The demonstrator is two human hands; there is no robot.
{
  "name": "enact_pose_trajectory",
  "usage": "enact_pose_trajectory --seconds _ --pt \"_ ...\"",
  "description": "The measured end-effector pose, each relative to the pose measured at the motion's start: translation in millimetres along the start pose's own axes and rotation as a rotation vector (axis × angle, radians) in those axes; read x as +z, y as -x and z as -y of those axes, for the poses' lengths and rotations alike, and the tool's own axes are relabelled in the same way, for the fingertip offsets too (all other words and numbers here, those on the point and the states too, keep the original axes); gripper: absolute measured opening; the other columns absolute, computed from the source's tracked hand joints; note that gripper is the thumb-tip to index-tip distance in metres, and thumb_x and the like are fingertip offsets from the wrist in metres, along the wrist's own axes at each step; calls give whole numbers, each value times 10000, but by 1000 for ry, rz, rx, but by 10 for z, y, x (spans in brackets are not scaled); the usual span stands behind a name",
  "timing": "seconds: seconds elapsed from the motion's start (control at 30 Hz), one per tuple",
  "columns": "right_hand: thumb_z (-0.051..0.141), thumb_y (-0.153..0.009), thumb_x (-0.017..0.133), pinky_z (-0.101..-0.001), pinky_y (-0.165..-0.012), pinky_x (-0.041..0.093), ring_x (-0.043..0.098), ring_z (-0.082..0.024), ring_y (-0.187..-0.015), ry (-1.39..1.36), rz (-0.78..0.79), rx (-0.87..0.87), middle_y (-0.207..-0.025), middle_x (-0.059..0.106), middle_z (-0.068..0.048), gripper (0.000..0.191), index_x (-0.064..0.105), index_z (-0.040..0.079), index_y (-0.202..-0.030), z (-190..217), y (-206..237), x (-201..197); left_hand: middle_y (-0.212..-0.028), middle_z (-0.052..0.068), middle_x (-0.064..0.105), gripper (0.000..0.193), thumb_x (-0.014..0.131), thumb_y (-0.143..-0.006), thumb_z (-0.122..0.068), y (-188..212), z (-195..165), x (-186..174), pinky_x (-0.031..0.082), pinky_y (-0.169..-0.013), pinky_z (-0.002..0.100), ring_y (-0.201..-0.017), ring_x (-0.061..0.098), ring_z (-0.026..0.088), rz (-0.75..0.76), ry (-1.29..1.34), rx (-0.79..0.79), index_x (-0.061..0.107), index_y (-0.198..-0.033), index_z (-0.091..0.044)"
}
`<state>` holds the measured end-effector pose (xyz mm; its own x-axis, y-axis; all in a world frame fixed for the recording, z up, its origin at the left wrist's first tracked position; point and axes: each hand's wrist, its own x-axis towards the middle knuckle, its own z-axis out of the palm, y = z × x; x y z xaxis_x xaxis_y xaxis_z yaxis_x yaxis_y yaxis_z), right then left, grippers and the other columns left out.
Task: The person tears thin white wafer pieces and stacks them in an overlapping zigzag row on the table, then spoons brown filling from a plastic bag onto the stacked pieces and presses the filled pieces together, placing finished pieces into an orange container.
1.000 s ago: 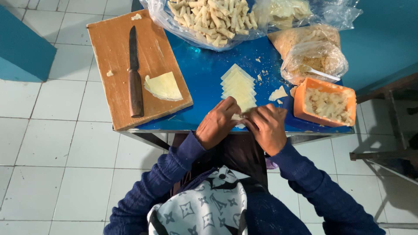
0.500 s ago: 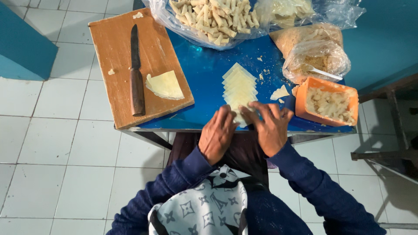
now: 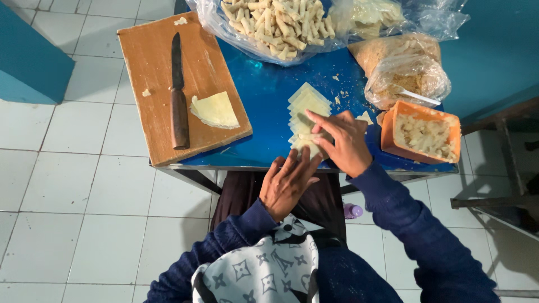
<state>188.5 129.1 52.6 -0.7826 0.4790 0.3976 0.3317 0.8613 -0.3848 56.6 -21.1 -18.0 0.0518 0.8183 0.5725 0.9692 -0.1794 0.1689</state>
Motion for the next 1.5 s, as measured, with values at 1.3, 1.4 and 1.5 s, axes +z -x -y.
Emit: enact_pose_trajectory --seconds 1.3,1.4,1.5 --pt "176 -957 768 -299 -728 532 705 -150 -796 32 69 608 -910 771 -97 194 781 50 -1104 -1760 138 -1264 -1021 131 499 193 672 -891 -130 -260 55 -158 399 -784 439 -962 496 333 -182 290 -364 564 -1019 -33" --pt "148 -965 735 -269 -765 526 685 -118 -851 -77 70 621 -992 776 -92 237 770 13 -1157 -1875 199 -1363 -1017 141 493 183 659 -896 -114 -265 64 -158 400 -784 440 -954 495 339 -178 260 -337 560 -1023 -28" --pt "105 -992 693 -266 -793 517 663 -115 -890 -187 95 619 -1044 770 -91 246 752 -24 -1193 -1919 223 -1466 -1010 136 497 132 646 -910 -93 -269 60 -145 404 -791 438 -954 507 332 -175 239 -326 555 -993 -43"
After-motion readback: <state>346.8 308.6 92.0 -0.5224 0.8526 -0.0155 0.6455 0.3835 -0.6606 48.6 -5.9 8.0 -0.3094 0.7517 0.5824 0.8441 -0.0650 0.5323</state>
